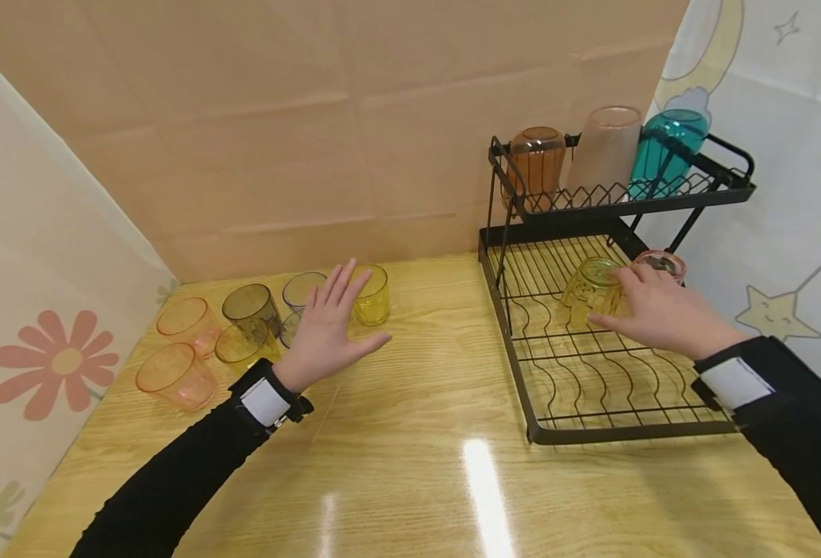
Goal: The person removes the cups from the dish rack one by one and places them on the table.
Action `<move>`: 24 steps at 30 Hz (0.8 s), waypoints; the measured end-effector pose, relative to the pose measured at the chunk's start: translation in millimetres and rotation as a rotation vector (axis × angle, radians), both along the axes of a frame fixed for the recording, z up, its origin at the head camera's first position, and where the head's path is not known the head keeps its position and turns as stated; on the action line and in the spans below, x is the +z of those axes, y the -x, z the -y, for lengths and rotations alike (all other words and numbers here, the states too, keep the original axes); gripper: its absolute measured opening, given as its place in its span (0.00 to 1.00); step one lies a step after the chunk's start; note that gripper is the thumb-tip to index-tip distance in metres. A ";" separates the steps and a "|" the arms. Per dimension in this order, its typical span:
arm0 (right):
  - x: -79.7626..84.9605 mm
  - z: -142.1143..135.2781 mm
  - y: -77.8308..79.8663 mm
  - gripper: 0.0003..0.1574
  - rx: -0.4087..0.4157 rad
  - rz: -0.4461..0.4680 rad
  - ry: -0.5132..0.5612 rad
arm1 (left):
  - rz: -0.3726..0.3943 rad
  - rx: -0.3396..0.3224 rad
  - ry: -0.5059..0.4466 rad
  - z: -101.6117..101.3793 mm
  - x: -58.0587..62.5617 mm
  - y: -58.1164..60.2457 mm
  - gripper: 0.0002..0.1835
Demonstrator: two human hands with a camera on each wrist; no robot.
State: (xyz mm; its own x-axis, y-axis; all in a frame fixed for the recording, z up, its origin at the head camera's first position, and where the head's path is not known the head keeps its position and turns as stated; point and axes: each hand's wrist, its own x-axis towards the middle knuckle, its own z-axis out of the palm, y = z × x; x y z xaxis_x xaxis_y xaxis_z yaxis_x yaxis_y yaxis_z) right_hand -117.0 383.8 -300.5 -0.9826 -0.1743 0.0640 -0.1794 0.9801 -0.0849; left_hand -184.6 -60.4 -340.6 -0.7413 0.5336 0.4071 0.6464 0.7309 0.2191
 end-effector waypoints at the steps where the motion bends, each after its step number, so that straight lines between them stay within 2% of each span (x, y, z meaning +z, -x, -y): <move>1: 0.3 -0.1 3.2 0.52 -0.007 0.007 0.006 | 0.001 -0.008 0.012 -2.9 -0.1 -1.1 0.50; 5: 2.3 2.0 16.1 0.55 -0.032 0.011 -0.003 | 0.011 -0.030 0.044 -15.0 0.3 -4.5 0.51; 14: 1.9 8.1 41.0 0.61 -0.126 0.000 -0.003 | 0.051 -0.076 0.047 -42.2 6.1 -10.1 0.51; 24: -6.0 10.1 68.3 0.61 -0.111 0.049 0.050 | 0.039 -0.152 0.051 -75.1 8.3 -20.6 0.52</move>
